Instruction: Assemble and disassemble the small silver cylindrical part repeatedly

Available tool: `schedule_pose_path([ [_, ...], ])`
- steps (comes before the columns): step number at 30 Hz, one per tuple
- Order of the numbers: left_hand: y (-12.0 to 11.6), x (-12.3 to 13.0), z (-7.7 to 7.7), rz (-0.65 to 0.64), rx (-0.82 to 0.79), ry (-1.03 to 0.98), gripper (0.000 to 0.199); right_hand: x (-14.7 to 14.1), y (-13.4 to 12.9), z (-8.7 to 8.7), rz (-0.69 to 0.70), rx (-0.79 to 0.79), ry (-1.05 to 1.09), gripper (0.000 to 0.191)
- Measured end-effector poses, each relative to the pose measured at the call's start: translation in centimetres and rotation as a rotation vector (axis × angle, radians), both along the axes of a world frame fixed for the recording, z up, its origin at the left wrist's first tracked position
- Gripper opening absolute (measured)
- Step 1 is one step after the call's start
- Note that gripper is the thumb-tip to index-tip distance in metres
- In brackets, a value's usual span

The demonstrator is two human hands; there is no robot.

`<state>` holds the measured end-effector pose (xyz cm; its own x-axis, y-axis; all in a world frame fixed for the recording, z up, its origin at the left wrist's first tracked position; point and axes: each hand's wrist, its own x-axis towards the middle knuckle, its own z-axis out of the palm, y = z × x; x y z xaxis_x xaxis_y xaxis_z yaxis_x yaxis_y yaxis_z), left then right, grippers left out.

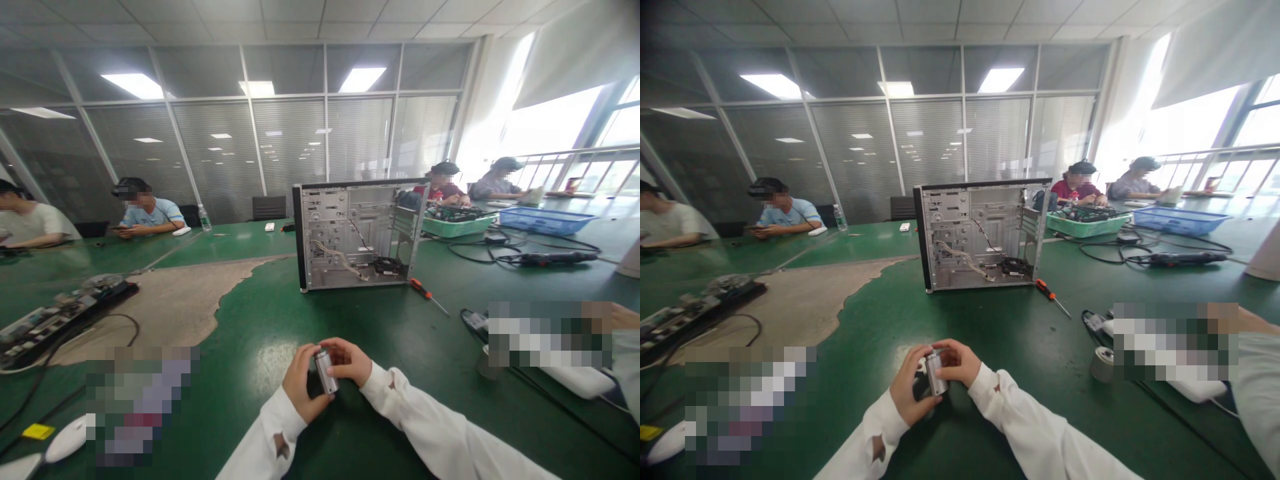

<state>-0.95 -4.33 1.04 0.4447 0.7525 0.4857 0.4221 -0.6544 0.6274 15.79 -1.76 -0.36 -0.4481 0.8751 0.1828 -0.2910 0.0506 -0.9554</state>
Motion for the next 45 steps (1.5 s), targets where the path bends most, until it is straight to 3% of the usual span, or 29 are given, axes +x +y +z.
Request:
schedule_pose_path([
  [8, 0.3, 0.5, -1.0, 0.071, -0.516, -0.531, 0.063, -0.1, -0.2, 0.8, 0.094, -0.214, 0.103, 0.043],
  [15, 1.6, -0.1, -1.0, 0.140, -0.745, -0.865, 0.058, -0.2, -0.2, 1.1, 0.171, -0.105, 0.109, 0.048],
  [23, 1.6, -1.2, -0.3, -0.027, -1.192, -1.067, 0.044, -0.1, -0.1, 0.6, 0.172, -0.125, 0.144, 0.041],
  [28, 1.3, -1.7, 1.0, -0.092, -1.330, -1.129, 0.061, -0.1, -0.1, 0.8, 0.158, -0.121, 0.132, 0.040],
  [31, 1.3, -1.7, 0.8, -0.098, -1.277, -1.134, 0.064, -0.1, -0.1, 0.8, 0.152, -0.114, 0.120, 0.040],
  [33, 1.5, -1.5, 0.2, -0.039, -1.161, -1.101, 0.056, -0.1, -0.1, 0.8, 0.146, -0.121, 0.116, 0.040],
  [35, 1.7, -1.1, -0.5, 0.069, -0.990, -1.051, 0.047, -0.1, -0.1, 0.8, 0.134, -0.136, 0.124, 0.039],
  [38, 1.8, -0.3, -1.2, 0.206, -0.699, -0.933, 0.056, -0.1, -0.1, 0.8, 0.094, -0.162, 0.155, 0.038],
  [45, 1.0, 0.0, -0.6, 0.301, -0.129, -0.452, 0.063, -0.7, -0.2, 0.3, -0.006, -0.116, 0.093, 0.042],
])
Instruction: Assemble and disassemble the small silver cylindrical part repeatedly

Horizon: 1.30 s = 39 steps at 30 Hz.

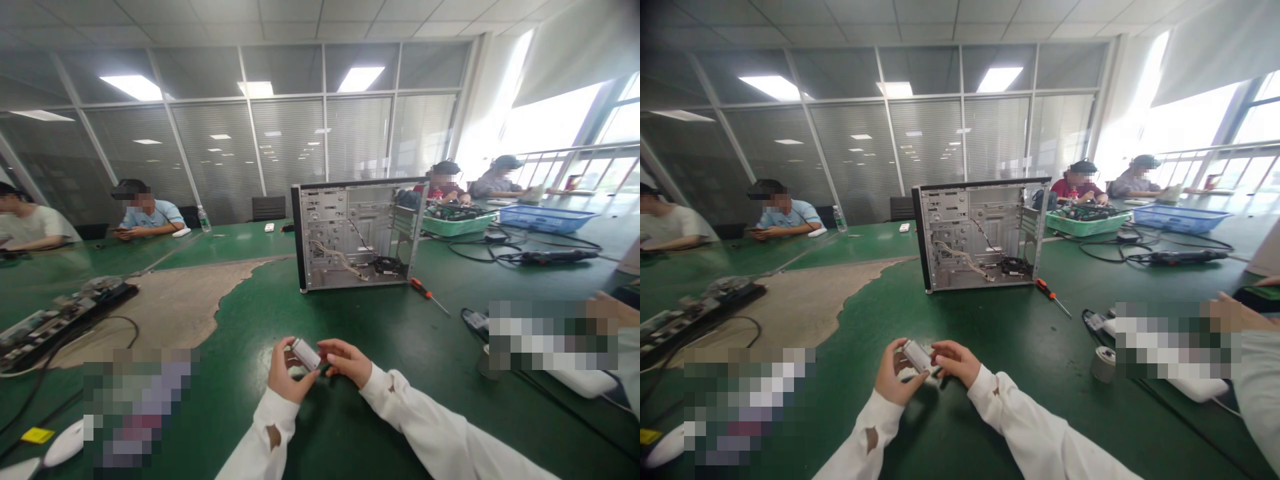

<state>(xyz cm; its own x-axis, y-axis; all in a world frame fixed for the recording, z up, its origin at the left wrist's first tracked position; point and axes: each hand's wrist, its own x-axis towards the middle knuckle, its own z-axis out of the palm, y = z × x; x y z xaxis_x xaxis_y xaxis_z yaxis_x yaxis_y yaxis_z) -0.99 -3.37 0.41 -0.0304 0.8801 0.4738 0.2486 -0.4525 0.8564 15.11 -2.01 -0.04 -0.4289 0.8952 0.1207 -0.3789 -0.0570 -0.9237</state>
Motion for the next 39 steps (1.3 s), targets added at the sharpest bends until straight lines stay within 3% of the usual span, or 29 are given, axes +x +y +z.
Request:
schedule_pose_path([
  [5, -0.6, -0.3, 0.5, -0.054, 0.381, 0.501, 0.055, -0.5, -0.9, -0.1, -0.051, 0.221, -0.123, 0.052],
  [9, -0.8, -0.3, 0.8, -0.090, 0.506, 0.702, 0.049, -0.3, -1.6, 0.5, -0.144, 0.349, -0.329, 0.038],
  [14, -0.9, -0.4, 1.1, -0.131, 0.462, 0.770, 0.053, 0.3, -1.5, 1.3, -0.399, 0.523, -0.500, 0.035],
  [19, -1.3, 0.0, 1.0, -0.127, 0.463, 0.802, 0.058, 0.9, -0.8, 1.3, -0.620, 0.620, -0.503, 0.035],
  [33, -1.6, 0.1, 1.0, -0.215, 0.435, 0.833, 0.061, 0.8, -1.3, 1.7, -0.676, 0.762, -0.518, 0.034],
  [39, -1.8, 0.0, 1.6, -0.217, 0.442, 0.759, 0.053, 0.5, -1.5, 1.9, -0.599, 0.775, -0.584, 0.030],
])
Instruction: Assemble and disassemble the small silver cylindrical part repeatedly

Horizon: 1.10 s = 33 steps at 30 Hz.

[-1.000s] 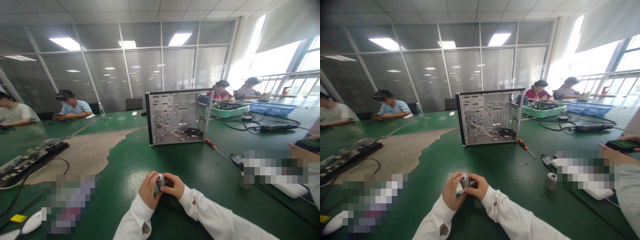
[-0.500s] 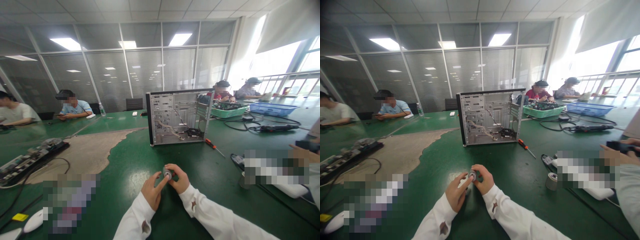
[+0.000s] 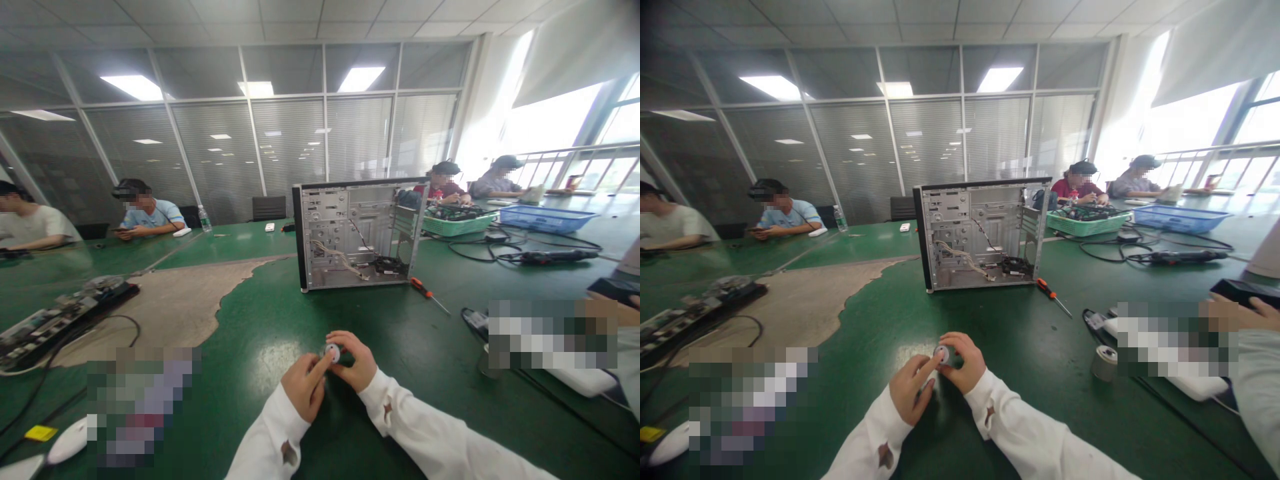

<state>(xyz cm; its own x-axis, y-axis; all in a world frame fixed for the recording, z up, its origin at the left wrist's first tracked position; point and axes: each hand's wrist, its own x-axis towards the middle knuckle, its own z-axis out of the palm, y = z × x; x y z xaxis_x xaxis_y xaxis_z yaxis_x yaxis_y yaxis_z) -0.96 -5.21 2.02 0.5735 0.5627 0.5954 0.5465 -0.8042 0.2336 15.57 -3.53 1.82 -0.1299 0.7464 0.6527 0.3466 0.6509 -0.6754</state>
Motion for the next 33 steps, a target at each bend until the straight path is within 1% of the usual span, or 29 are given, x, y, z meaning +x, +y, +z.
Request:
schedule_pose_path([
  [4, -0.2, -0.4, 0.6, -0.006, -0.002, -0.035, 0.046, -0.3, -0.2, -0.1, 0.071, -0.043, -0.080, 0.033],
  [7, -0.2, -0.4, 0.7, 0.005, -0.027, -0.047, 0.040, -0.5, -0.3, -0.1, 0.085, -0.112, -0.133, 0.031],
  [10, -0.1, -0.1, 0.5, 0.062, -0.070, -0.113, 0.043, -0.6, -0.7, 0.2, 0.097, -0.208, -0.157, 0.032],
  [13, 0.1, 0.1, 0.2, 0.110, -0.111, -0.156, 0.049, -0.5, -1.1, 0.6, 0.148, -0.247, -0.105, 0.043],
  [15, 0.3, 0.1, -0.1, 0.105, -0.133, -0.168, 0.050, -0.3, -1.1, 0.8, 0.174, -0.249, -0.041, 0.045],
  [16, 0.4, 0.0, -0.2, 0.097, -0.141, -0.178, 0.051, -0.1, -1.1, 0.8, 0.181, -0.239, -0.009, 0.043],
  [19, 0.6, -0.1, -0.6, 0.070, -0.161, -0.195, 0.053, 0.2, -0.7, 1.0, 0.160, -0.181, 0.050, 0.029],
  [22, 0.7, -0.1, -0.7, 0.054, -0.177, -0.172, 0.054, 0.2, -0.3, 1.1, 0.115, -0.158, 0.048, 0.019],
  [25, 0.8, -0.2, -0.9, 0.048, -0.181, -0.133, 0.055, 0.0, -0.1, 1.3, 0.096, -0.176, 0.036, 0.017],
  [28, 0.9, -0.3, -1.1, 0.055, -0.173, -0.137, 0.056, -0.4, -0.3, 1.5, 0.085, -0.188, 0.016, 0.015],
  [33, 1.1, -0.4, -1.3, 0.043, -0.155, -0.123, 0.056, -0.8, -0.4, 2.0, 0.071, -0.128, -0.005, 0.015],
])
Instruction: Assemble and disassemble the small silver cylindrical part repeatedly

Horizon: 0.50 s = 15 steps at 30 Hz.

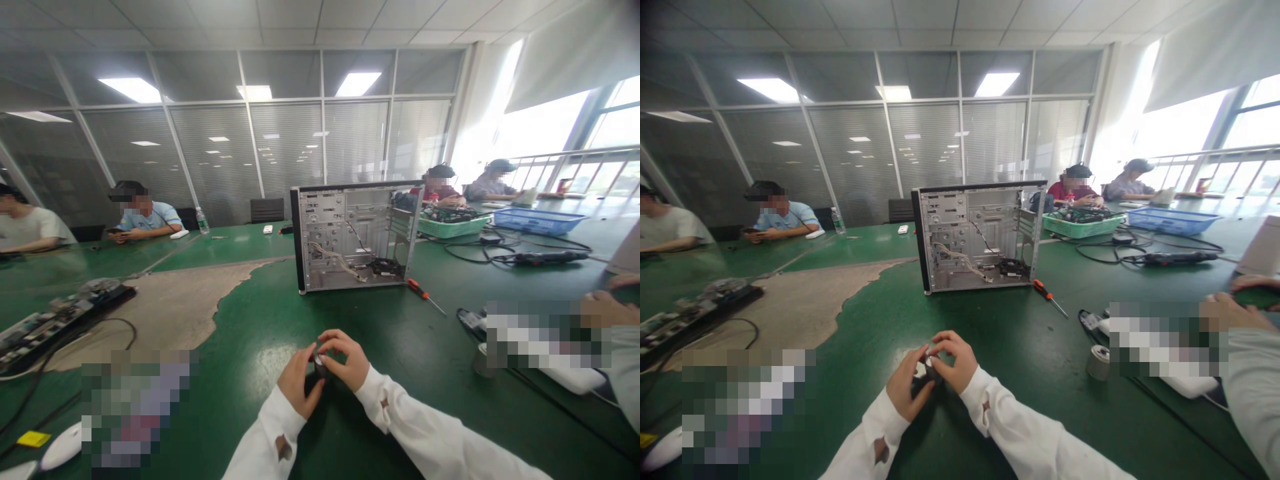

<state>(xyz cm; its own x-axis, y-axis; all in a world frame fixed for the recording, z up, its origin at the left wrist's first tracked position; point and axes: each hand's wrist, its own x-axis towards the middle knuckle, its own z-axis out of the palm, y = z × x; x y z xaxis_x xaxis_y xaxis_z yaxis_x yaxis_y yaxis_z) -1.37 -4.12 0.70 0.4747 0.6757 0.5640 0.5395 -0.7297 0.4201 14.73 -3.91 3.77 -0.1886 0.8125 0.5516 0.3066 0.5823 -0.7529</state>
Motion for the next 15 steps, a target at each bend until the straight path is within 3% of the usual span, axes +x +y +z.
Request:
schedule_pose_path([
  [11, -0.2, 0.4, 0.0, 0.029, -0.032, -0.080, 0.057, 0.4, 0.1, 1.4, 0.019, 0.099, 0.019, 0.011],
  [15, -0.2, 0.3, 0.0, 0.048, -0.047, -0.065, 0.057, 2.0, 0.7, 0.4, -0.018, 0.099, -0.007, 0.010],
])
